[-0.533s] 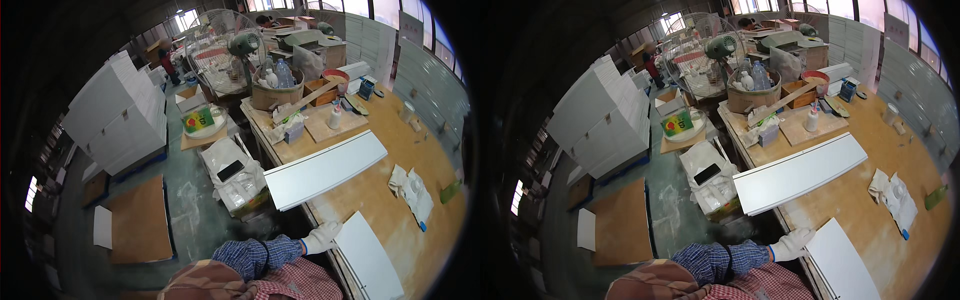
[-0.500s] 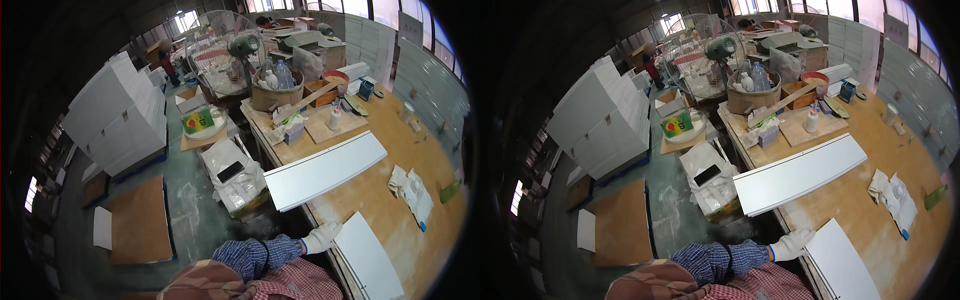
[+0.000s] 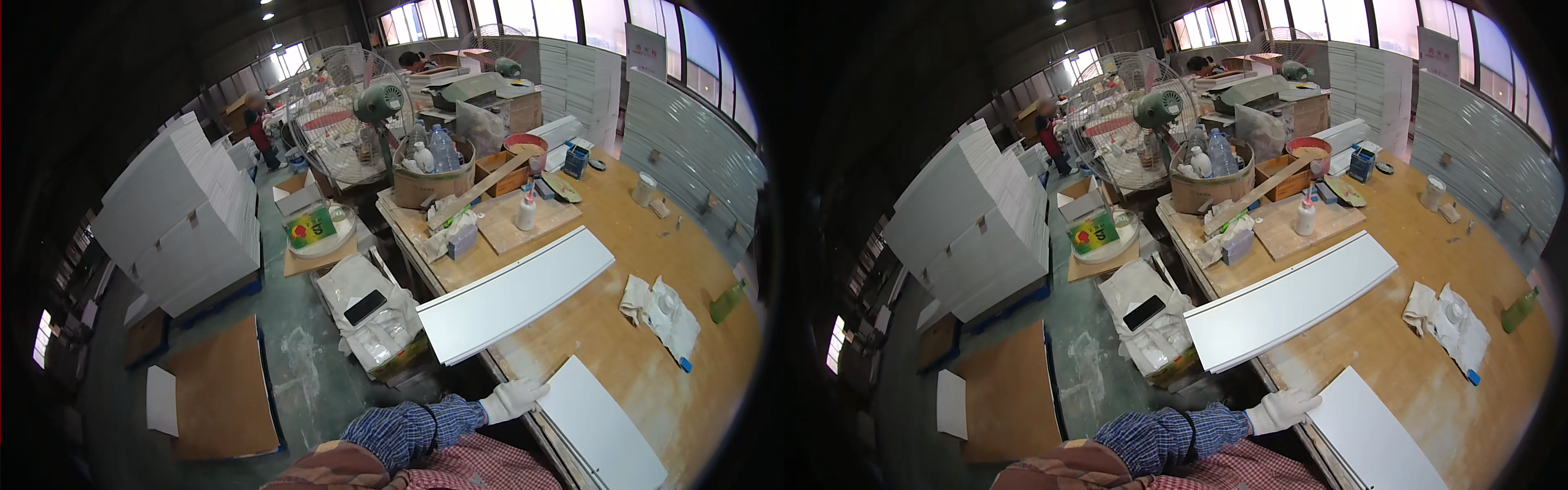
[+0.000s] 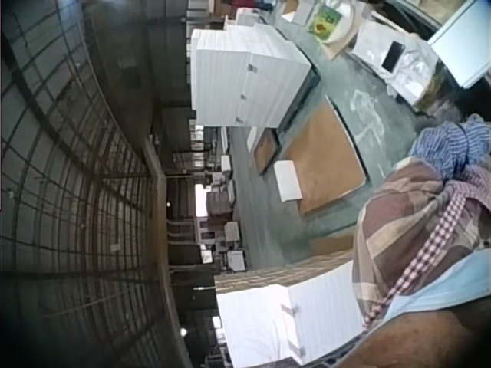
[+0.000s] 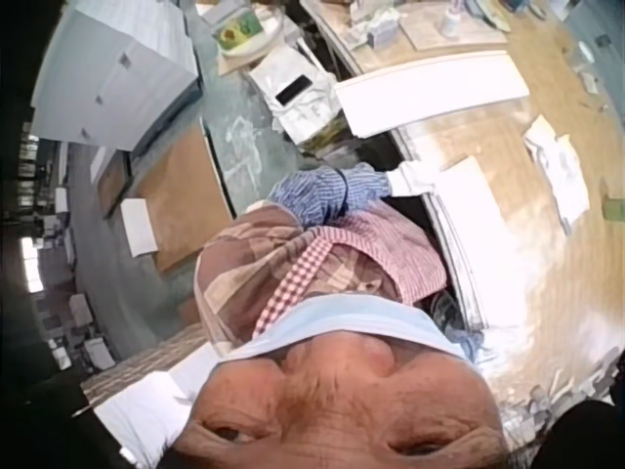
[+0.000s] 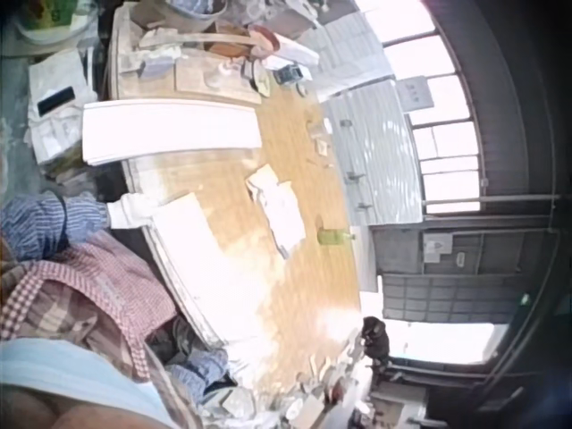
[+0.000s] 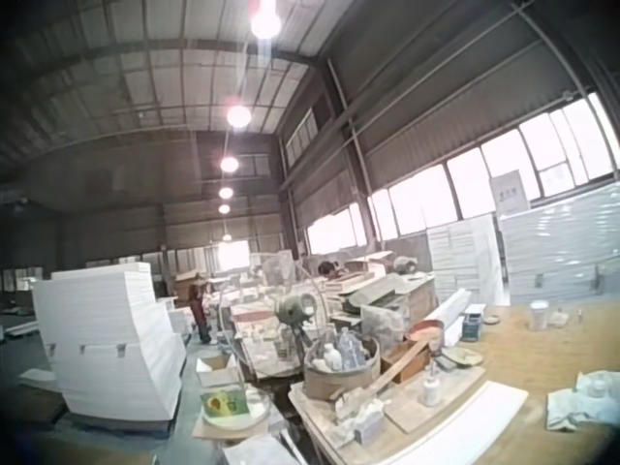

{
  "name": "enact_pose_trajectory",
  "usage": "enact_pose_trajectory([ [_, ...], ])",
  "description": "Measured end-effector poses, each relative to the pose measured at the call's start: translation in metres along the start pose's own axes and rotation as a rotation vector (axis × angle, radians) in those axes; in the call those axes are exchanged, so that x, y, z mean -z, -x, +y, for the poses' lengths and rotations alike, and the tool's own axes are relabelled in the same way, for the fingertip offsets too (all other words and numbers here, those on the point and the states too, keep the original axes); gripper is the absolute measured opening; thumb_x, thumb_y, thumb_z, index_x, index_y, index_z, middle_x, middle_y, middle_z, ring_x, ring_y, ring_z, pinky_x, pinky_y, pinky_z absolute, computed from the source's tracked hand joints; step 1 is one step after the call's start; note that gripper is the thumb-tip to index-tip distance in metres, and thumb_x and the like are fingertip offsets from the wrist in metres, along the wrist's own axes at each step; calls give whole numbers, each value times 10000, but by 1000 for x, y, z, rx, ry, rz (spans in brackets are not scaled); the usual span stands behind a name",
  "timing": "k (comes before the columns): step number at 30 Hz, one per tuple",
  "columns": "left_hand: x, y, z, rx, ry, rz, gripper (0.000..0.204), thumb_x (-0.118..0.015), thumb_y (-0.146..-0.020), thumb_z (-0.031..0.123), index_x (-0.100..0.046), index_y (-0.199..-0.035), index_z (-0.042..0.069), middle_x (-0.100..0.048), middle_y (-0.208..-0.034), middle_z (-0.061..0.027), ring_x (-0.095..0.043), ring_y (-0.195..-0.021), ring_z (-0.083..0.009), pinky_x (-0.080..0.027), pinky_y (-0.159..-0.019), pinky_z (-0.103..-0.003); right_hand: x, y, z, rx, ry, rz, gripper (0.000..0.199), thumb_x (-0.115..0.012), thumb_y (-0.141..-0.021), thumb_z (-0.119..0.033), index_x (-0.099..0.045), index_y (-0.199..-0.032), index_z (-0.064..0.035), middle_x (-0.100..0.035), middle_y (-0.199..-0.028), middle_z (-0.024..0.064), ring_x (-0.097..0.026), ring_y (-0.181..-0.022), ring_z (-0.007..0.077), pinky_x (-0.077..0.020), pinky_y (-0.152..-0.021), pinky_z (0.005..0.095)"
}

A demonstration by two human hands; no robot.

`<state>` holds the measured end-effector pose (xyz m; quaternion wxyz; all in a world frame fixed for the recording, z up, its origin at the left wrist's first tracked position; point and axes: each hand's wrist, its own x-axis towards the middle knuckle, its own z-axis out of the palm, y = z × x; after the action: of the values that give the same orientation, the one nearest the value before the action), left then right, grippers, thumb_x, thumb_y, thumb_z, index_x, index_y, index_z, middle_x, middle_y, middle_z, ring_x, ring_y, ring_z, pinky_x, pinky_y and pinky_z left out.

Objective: Cleaning, applying adhesive or sealant to the edges, and wiping down white furniture panels.

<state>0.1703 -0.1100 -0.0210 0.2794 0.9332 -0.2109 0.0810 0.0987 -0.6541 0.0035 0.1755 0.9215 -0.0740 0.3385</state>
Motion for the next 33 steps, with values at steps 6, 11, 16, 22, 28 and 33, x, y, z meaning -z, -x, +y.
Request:
enact_pose_trajectory([
  [6, 1, 5, -11, -148, 35, 133, 299, -537, -911, 90, -566, -1204, 42, -622, -950, -111, -630, -884, -287, -533, -738, -365, 11, -16, -17, 27, 48, -21, 385, -445, -1027, -295, -632, -1287, -81, -633, -1261, 141, -580, -1132, 299, -449, -989, 471],
  [11, -5, 6, -11, -109, 147, 92, 284, -542, -921, 96, -572, -1198, 45, -621, -920, -107, -632, -888, -284, -538, -739, -361, 21, -27, -26, 57, 91, -37, 388, -446, -1023, -310, -635, -1285, -95, -639, -1250, 123, -588, -1114, 282, -456, -970, 462],
  [16, -6, 7, -6, -86, 118, 167, 297, -617, -863, 79, -573, -1156, 61, -607, -927, -111, -616, -881, -314, -524, -751, -376, 32, -31, -31, 84, 139, -56, 391, -447, -1019, -326, -638, -1283, -110, -645, -1239, 105, -596, -1096, 265, -463, -951, 453],
  [22, 6, 8, 9, -36, 144, 205, 324, -681, -807, 82, -565, -1110, 78, -589, -950, -110, -592, -915, -335, -506, -779, -404, 44, -34, -27, 113, 212, -77, 394, -447, -1015, -344, -642, -1281, -128, -652, -1226, 84, -607, -1075, 245, -472, -928, 442],
  [28, 4, 10, 8, -18, 127, 219, 354, -682, -812, 98, -555, -1142, 89, -594, -970, -101, -594, -939, -330, -513, -797, -396, 50, -41, -30, 156, 267, -91, 397, -448, -1010, -363, -645, -1278, -146, -660, -1213, 62, -617, -1053, 225, -481, -905, 431],
  [33, 5, 10, 12, 4, 104, 214, 361, -682, -814, 109, -554, -1151, 98, -594, -990, -93, -597, -958, -321, -520, -797, -383, 56, -45, -32, 194, 314, -107, 400, -449, -1007, -378, -648, -1276, -161, -666, -1202, 44, -625, -1035, 208, -488, -886, 422],
])
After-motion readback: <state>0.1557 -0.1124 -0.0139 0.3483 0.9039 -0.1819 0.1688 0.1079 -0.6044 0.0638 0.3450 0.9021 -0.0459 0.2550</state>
